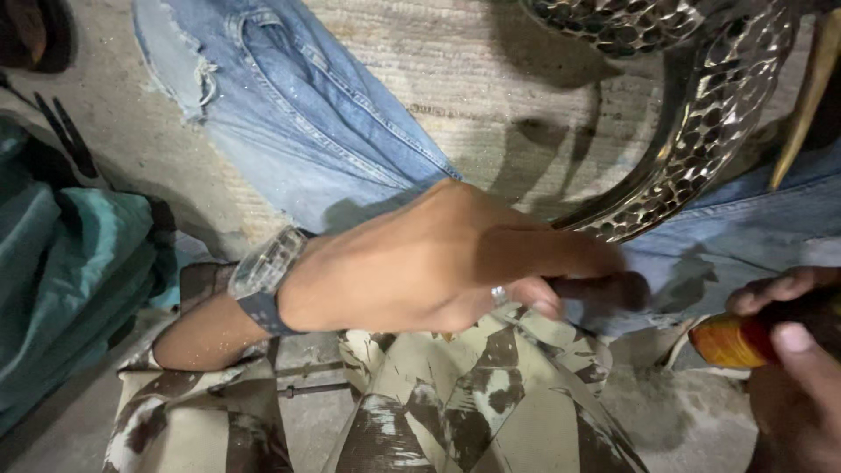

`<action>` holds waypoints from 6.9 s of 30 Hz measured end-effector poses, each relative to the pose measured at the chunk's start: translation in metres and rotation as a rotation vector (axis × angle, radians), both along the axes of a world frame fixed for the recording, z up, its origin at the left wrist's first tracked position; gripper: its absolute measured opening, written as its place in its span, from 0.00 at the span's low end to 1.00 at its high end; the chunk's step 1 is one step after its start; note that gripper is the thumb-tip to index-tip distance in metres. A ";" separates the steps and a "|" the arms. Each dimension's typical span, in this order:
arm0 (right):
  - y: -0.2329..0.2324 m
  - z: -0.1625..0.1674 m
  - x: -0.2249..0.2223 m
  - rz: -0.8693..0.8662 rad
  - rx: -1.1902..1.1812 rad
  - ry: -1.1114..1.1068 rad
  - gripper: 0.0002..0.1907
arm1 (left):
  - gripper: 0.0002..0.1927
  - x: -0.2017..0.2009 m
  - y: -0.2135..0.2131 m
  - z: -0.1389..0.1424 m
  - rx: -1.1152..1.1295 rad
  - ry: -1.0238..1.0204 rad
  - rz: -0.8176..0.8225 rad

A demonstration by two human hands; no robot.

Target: The person sits on the floor holding a chisel against a brass decorative sculpture and strikes it with a wooden mallet, repositioning the chisel along the curved metal body to shape and detail the surface.

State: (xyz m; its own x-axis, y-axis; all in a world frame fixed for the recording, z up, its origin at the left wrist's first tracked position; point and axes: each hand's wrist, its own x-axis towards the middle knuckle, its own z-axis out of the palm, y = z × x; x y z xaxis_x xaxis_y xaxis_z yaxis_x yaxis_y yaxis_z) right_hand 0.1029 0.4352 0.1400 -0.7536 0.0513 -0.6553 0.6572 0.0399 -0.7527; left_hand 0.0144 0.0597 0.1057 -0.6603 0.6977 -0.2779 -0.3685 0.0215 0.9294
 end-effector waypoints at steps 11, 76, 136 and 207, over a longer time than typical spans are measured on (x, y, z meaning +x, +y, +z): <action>-0.031 0.007 -0.025 0.708 0.700 0.145 0.21 | 0.24 0.011 -0.008 -0.018 0.003 0.416 -0.062; -0.044 0.006 -0.016 0.845 0.859 0.346 0.31 | 0.18 0.015 -0.002 -0.031 0.028 0.502 -0.027; -0.044 0.012 -0.042 0.868 0.692 0.179 0.31 | 0.17 0.037 -0.013 -0.007 -0.211 0.459 0.035; 0.043 -0.025 -0.030 0.878 0.764 -0.175 0.12 | 0.10 0.063 -0.023 0.022 -0.151 0.330 0.495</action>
